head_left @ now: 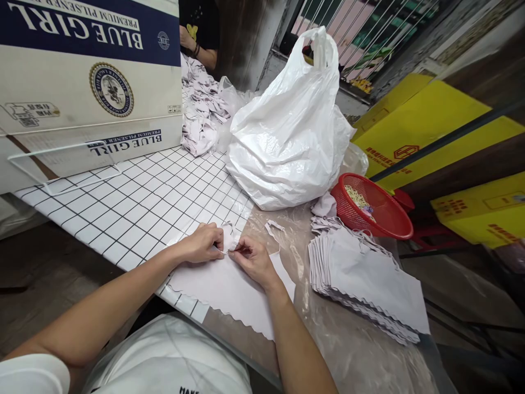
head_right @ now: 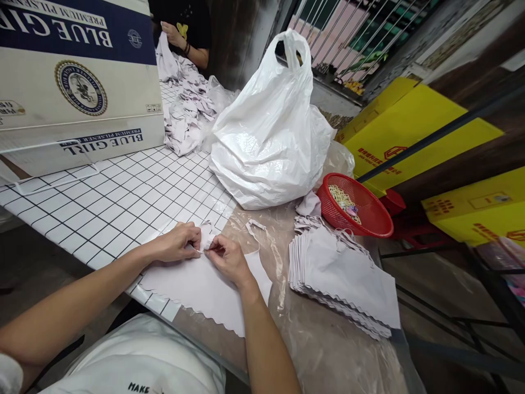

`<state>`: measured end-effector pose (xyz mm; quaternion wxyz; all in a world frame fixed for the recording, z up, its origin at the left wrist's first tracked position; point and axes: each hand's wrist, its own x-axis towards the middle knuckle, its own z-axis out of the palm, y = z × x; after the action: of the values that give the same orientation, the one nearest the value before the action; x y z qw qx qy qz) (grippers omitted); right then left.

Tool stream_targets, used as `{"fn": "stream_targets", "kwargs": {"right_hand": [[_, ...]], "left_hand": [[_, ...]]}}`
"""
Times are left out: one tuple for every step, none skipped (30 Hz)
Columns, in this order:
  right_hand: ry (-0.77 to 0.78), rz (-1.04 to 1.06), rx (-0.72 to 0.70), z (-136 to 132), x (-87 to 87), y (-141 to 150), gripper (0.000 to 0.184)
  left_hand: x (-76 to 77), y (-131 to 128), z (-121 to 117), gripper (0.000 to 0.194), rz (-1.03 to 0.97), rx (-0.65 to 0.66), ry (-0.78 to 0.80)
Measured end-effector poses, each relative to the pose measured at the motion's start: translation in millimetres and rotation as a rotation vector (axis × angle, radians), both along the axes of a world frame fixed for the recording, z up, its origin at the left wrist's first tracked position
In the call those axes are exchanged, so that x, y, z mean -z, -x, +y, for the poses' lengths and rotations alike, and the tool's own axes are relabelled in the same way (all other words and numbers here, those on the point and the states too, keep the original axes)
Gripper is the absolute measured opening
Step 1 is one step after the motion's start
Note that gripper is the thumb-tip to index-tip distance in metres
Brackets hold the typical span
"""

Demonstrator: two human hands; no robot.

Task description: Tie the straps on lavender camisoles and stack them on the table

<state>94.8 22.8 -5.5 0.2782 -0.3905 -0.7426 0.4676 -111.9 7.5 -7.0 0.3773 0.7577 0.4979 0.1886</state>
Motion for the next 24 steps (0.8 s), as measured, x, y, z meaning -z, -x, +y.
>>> {"fn": "stream_targets", "kwargs": {"right_hand": [[0.003,-0.006,-0.008,-1,-0.5,0,0.006],[0.003,-0.011,-0.013,-1,-0.8,1,0.007],[0.002,-0.016,-0.018,-2,-1.1,1,0.007],[0.0,-0.018,-0.021,-2,-1.2,1,0.008],[-0.002,-0.02,-0.024,-3,-1.3,2,0.008],[-0.004,-0.021,-0.024,-3,-1.2,2,0.007],[-0.006,-0.02,-0.024,-4,-1.1,2,0.006],[-0.008,-0.018,-0.023,-4,-1.1,3,0.005],[-0.013,-0.018,-0.019,-5,-1.0,3,0.004],[-0.02,-0.018,-0.01,-5,-0.9,4,0.003],[-0.027,-0.02,-0.001,-6,-0.8,5,0.003],[-0.033,-0.02,0.009,-7,-0.6,6,0.004],[-0.038,-0.015,0.018,-8,-0.1,8,0.004],[-0.04,-0.006,0.025,-9,0.6,9,0.005],[-0.039,0.008,0.032,-9,1.7,11,0.005],[-0.036,0.025,0.038,-10,3.0,13,0.006],[-0.03,0.041,0.048,-10,4.6,15,0.007],[-0.02,0.054,0.064,-10,6.3,16,0.008],[-0.009,0.064,0.084,-10,7.9,17,0.01],[0.004,0.071,0.102,-10,9.3,18,0.012],[0.02,0.078,0.117,-10,10.2,19,0.014],[0.036,0.084,0.128,-9,10.7,19,0.015],[0.052,0.091,0.135,-8,10.7,19,0.016],[0.067,0.093,0.137,-7,10.2,18,0.017]], "left_hand": [[0.4,0,0,0.009,-0.008,0.001,-0.004],[0.7,0,0,0.009,-0.015,0.004,-0.009],[1.1,0,0,0.009,-0.021,0.008,-0.013],[1.4,0,0,0.009,-0.025,0.012,-0.016],[1.7,0,0,0.009,-0.025,0.014,-0.019],[1.9,0,0,0.009,-0.024,0.015,-0.022],[1.9,-1,0,0.009,-0.021,0.016,-0.024],[1.8,-1,0,0.009,-0.018,0.016,-0.026],[1.6,-1,1,0.009,-0.017,0.014,-0.026],[1.3,-1,1,0.009,-0.014,0.015,-0.025],[0.9,-1,1,0.009,-0.011,0.018,-0.024],[0.4,-2,1,0.01,-0.006,0.024,-0.024],[0.0,-2,1,0.011,0.0,0.027,-0.023],[-0.4,-3,1,0.012,0.008,0.027,-0.023],[-0.7,-3,1,0.012,0.015,0.025,-0.025],[-0.9,-3,1,0.012,0.021,0.023,-0.028],[-0.9,-3,1,0.012,0.025,0.019,-0.032],[-0.6,-4,1,0.013,0.027,0.016,-0.037],[-0.1,-4,1,0.014,0.028,0.015,-0.042],[0.5,-4,1,0.015,0.027,0.015,-0.045],[1.3,-3,1,0.016,0.025,0.016,-0.045],[2.1,-3,1,0.016,0.021,0.015,-0.044],[2.9,-3,1,0.017,0.014,0.012,-0.042],[3.5,-3,0,0.017,0.006,0.006,-0.04]]}}
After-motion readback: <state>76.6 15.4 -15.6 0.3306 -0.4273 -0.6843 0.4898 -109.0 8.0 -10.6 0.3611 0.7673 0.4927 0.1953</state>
